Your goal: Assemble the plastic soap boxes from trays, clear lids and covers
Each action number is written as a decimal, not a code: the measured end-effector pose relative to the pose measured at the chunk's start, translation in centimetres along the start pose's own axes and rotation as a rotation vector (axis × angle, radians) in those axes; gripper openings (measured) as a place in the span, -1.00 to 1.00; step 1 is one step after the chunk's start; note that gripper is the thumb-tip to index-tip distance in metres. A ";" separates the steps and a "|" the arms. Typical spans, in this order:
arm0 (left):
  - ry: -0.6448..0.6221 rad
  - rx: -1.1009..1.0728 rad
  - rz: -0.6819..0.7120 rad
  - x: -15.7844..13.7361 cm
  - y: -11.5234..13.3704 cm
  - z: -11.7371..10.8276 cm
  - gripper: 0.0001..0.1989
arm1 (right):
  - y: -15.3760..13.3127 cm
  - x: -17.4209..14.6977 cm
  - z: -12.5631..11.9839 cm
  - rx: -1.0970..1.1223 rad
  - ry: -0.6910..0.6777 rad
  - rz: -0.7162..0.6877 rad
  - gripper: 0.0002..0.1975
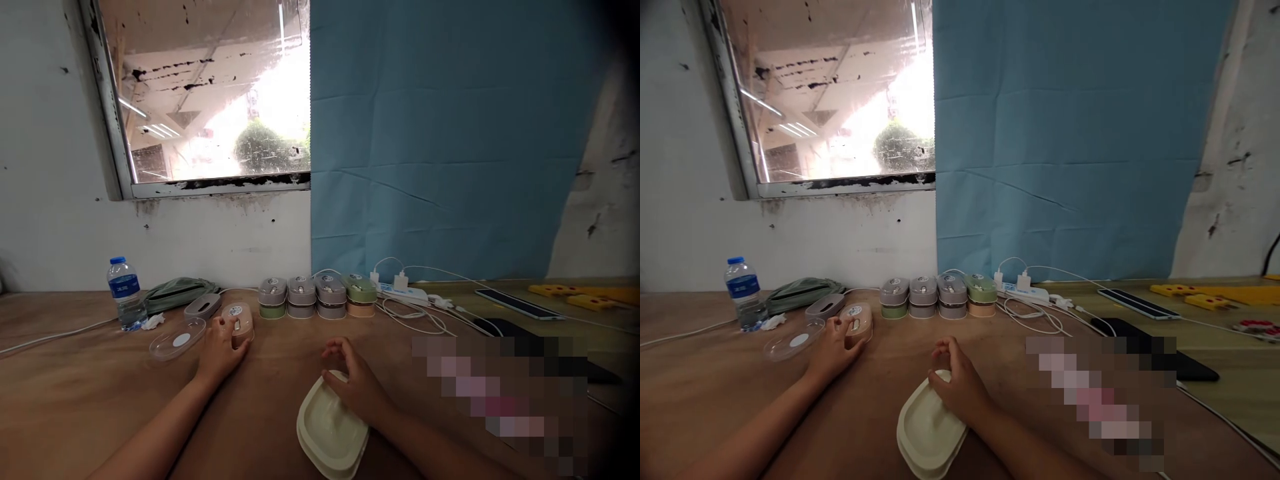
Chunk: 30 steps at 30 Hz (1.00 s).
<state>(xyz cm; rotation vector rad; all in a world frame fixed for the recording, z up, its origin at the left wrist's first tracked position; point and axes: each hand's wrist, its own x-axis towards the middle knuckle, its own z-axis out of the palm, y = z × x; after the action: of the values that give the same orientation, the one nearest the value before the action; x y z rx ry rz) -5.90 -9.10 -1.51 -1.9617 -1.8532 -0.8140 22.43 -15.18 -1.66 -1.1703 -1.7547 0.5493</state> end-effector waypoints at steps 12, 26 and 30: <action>-0.004 -0.052 -0.114 6.3 -1.0 6.8 -0.57 | -1.5 -0.3 -0.2 -0.201 -0.137 -0.049 -0.93; -0.050 -0.049 -0.078 7.0 0.4 7.3 -0.55 | -2.3 -0.3 -0.2 -0.298 -0.208 -0.053 -0.90; 0.005 -0.003 -0.073 6.9 0.3 6.4 -0.50 | -2.5 -0.3 -0.3 -0.322 -0.213 -0.059 -0.91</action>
<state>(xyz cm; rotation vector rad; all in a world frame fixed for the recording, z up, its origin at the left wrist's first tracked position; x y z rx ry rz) -4.46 0.18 -2.29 -1.9019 -1.9312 -0.8430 21.57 -16.55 0.22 -1.3120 -2.1117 0.3743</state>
